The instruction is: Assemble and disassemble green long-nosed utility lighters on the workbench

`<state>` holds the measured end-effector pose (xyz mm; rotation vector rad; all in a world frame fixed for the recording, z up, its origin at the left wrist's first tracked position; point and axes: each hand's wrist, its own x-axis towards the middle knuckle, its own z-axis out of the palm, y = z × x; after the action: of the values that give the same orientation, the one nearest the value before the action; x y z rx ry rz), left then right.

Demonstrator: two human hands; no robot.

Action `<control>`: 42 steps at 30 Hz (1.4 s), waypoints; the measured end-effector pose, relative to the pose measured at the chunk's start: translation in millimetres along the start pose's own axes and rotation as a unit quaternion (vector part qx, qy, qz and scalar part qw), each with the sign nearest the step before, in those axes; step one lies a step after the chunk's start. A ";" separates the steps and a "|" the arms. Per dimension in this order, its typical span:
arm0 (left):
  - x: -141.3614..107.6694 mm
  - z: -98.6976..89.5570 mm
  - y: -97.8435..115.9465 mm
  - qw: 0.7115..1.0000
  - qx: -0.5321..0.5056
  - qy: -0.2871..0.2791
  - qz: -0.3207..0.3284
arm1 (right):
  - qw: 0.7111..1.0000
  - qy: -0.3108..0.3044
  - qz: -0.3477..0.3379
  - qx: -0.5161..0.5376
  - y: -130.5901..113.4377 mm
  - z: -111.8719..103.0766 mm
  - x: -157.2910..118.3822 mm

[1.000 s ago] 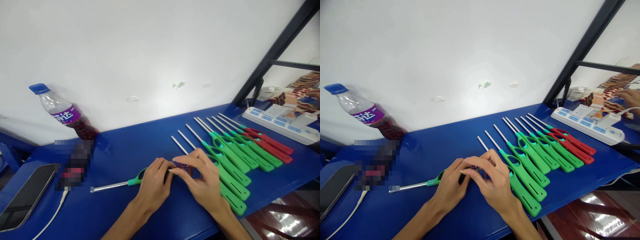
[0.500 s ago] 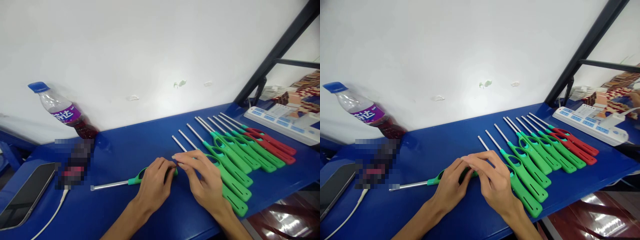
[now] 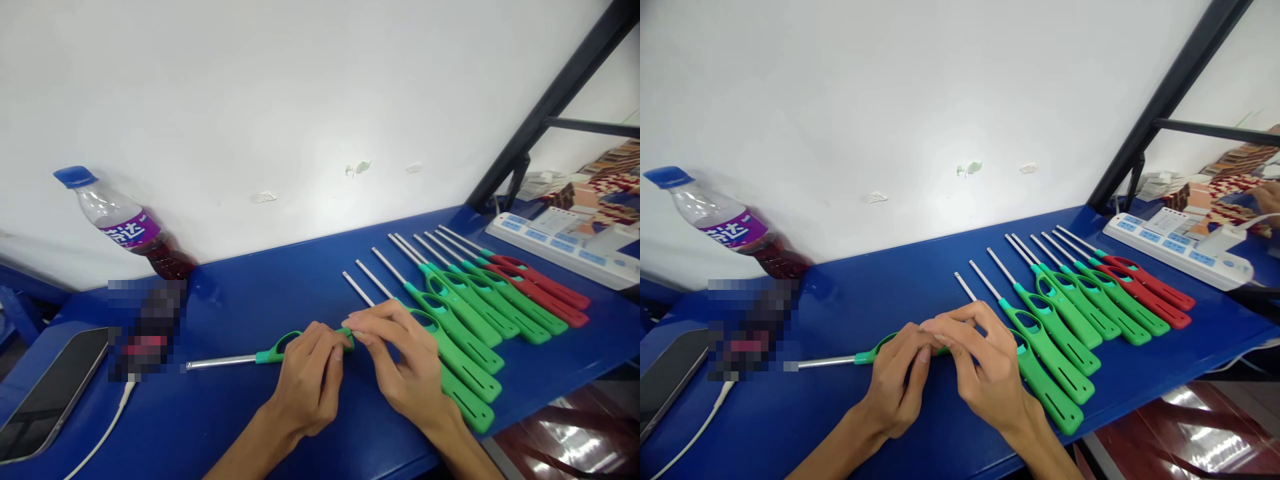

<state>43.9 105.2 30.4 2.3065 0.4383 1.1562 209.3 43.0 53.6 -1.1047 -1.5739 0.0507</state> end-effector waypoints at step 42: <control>3.3 -2.9 0.9 0.998 0.019 0.048 -0.035 | 1.000 -0.002 0.002 -0.010 -1.2 0.9 3.4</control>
<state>43.5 107.0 34.5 2.2559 0.5772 1.2388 208.2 45.0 56.6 -1.1244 -1.5789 0.0401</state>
